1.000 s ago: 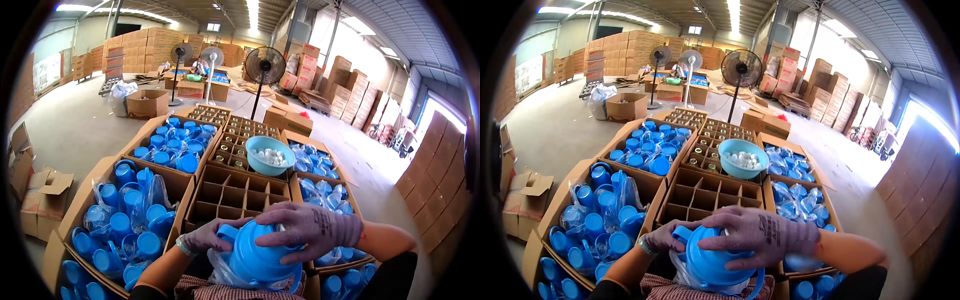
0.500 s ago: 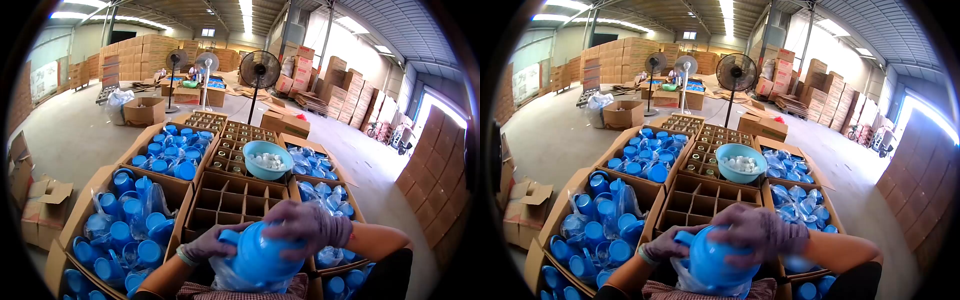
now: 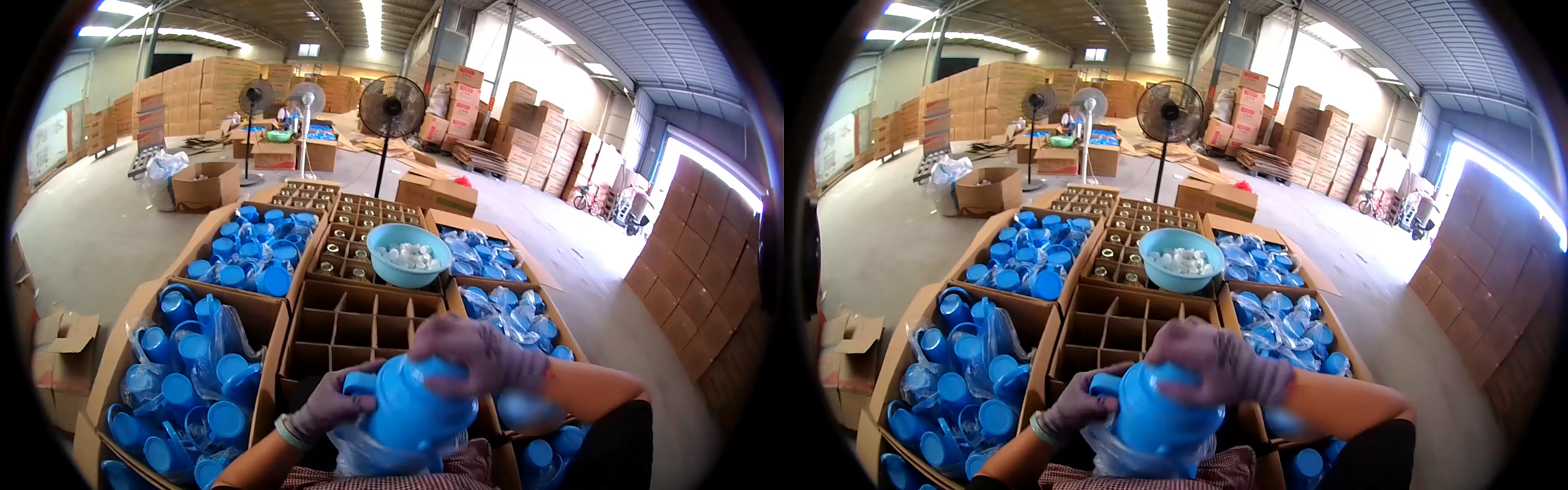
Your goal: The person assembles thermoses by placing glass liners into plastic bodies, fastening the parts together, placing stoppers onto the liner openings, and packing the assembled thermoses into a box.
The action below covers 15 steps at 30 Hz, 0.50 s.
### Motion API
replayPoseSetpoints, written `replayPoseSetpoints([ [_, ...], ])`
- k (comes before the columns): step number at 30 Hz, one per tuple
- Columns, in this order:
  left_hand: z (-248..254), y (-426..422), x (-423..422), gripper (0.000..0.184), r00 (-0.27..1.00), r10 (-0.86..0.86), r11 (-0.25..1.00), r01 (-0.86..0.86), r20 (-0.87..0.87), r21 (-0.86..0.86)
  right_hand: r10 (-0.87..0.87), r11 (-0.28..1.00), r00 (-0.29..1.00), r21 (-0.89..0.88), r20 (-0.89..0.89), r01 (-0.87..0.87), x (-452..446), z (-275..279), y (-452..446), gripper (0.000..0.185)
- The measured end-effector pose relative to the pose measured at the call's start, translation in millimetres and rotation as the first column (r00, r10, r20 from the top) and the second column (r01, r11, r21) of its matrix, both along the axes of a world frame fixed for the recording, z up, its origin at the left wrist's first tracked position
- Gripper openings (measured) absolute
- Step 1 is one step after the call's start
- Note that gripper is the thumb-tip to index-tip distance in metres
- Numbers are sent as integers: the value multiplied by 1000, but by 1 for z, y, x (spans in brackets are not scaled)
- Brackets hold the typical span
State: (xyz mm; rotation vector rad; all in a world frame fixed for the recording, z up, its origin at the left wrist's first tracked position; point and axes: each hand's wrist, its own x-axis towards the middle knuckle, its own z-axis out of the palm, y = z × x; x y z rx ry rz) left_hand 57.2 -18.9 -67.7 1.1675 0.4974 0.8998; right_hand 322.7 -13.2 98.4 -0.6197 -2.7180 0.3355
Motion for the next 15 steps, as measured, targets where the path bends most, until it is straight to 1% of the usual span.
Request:
replayPoseSetpoints([
  [1, -17, -5, 13, 105, 980, 177, 984, -175, -95, 32, -68, 996, 997, -56, -39, 66, 10, -21, 19, 34],
  [2, -30, -8, 26, 107, 922, 345, 938, -335, -174, 85, -142, 985, 988, -105, -68, 134, 19, -32, 29, 30],
  [3, -33, -15, 39, 112, 897, 426, 905, -423, -117, 50, -149, 986, 985, -82, -85, 142, 23, -34, 29, 27],
  [4, -31, -16, 38, 109, 908, 412, 911, -412, -82, 15, -155, 987, 982, -54, -110, 150, 22, -37, 31, 24],
  [5, -21, -19, 37, 110, 907, 412, 911, -410, -89, 46, -161, 987, 976, -39, -146, 157, 20, -42, 29, 22],
  [6, -14, -24, 35, 110, 905, 412, 911, -406, -104, 70, -181, 983, 971, -57, -155, 174, 20, -45, 24, 22],
  [7, -14, -24, 35, 110, 891, 420, 907, -411, -173, 87, -200, 979, 966, -67, -164, 191, 20, -42, 22, 21],
  [9, -17, -22, 36, 107, 919, 381, 924, -381, -105, 14, -215, 976, 962, -67, -170, 207, 25, -45, 23, 24],
  [10, -16, -18, 36, 105, 927, 370, 928, -372, -66, -13, -195, 980, 959, -71, -204, 184, 24, -43, 24, 29],
  [11, -14, -16, 35, 101, 926, 377, 922, -375, 2, -99, -172, 985, 955, -77, -240, 158, 23, -41, 24, 33],
  [12, -15, -12, 36, 93, 905, 425, 905, -424, 39, -20, -146, 988, 951, -82, -274, 128, 21, -38, 24, 37],
  [13, -11, -13, 29, 88, 899, 428, 904, -427, 95, -29, -158, 981, 938, 60, -307, 185, 18, -31, 18, 55],
  [15, -14, -20, -2, 82, 879, 470, 882, -466, 80, -65, -180, 944, 851, 157, -494, 291, 32, -32, 1, 65],
])
